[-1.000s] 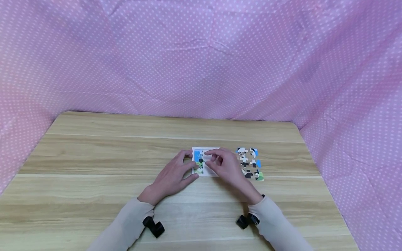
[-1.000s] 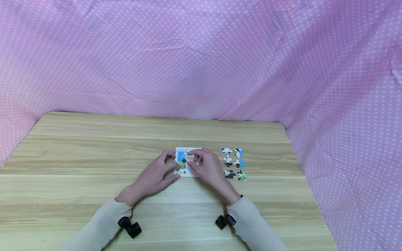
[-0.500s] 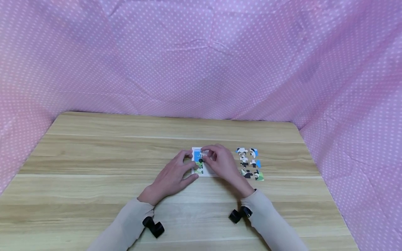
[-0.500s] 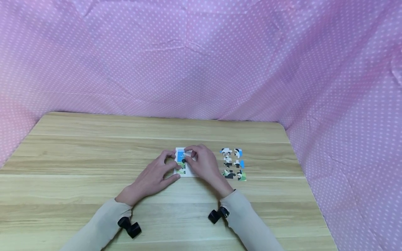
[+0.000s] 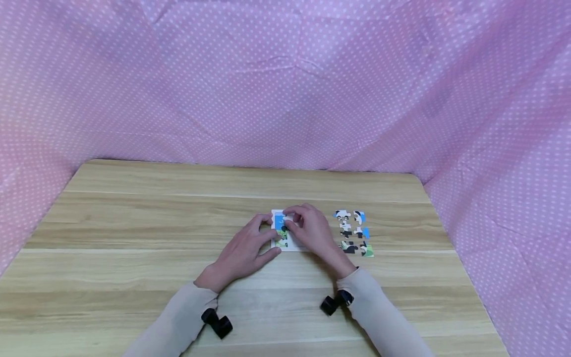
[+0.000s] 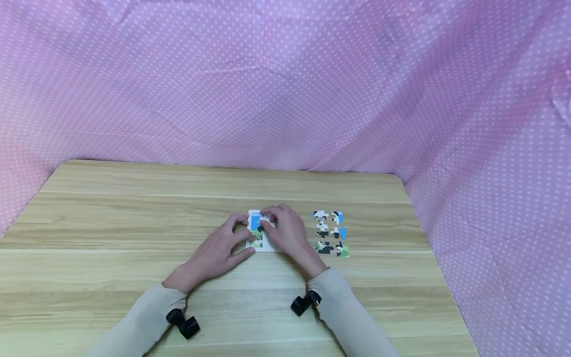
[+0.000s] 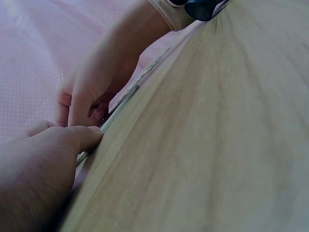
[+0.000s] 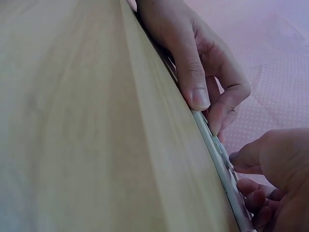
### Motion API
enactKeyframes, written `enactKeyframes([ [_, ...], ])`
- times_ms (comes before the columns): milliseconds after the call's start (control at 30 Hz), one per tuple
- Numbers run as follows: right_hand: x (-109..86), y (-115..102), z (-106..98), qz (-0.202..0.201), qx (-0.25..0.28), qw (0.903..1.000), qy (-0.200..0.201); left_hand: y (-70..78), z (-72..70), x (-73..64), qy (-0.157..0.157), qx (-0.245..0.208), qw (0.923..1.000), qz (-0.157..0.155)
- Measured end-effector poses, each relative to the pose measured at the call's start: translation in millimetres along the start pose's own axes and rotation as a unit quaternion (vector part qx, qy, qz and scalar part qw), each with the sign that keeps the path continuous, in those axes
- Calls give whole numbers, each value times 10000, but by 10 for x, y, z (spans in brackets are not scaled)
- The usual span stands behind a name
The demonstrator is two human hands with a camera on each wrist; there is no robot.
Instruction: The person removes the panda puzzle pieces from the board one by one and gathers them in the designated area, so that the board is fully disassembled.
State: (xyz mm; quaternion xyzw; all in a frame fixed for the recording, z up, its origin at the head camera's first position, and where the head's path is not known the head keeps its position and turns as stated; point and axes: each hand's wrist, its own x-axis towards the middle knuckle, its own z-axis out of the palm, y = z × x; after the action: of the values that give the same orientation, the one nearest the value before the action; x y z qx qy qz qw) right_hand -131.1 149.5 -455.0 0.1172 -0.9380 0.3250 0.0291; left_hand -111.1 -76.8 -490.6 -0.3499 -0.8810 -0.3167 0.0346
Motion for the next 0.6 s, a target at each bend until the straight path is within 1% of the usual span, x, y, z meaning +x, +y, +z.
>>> enactKeyframes([
  [300, 6, 27, 23, -109, 53, 9999, 123, -1, 3, 10, -21, -70, 10000, -19],
  [600, 23, 26, 29, 88, 93, 9999, 55, 0, -1, 12, -86, -49, 9999, -75],
])
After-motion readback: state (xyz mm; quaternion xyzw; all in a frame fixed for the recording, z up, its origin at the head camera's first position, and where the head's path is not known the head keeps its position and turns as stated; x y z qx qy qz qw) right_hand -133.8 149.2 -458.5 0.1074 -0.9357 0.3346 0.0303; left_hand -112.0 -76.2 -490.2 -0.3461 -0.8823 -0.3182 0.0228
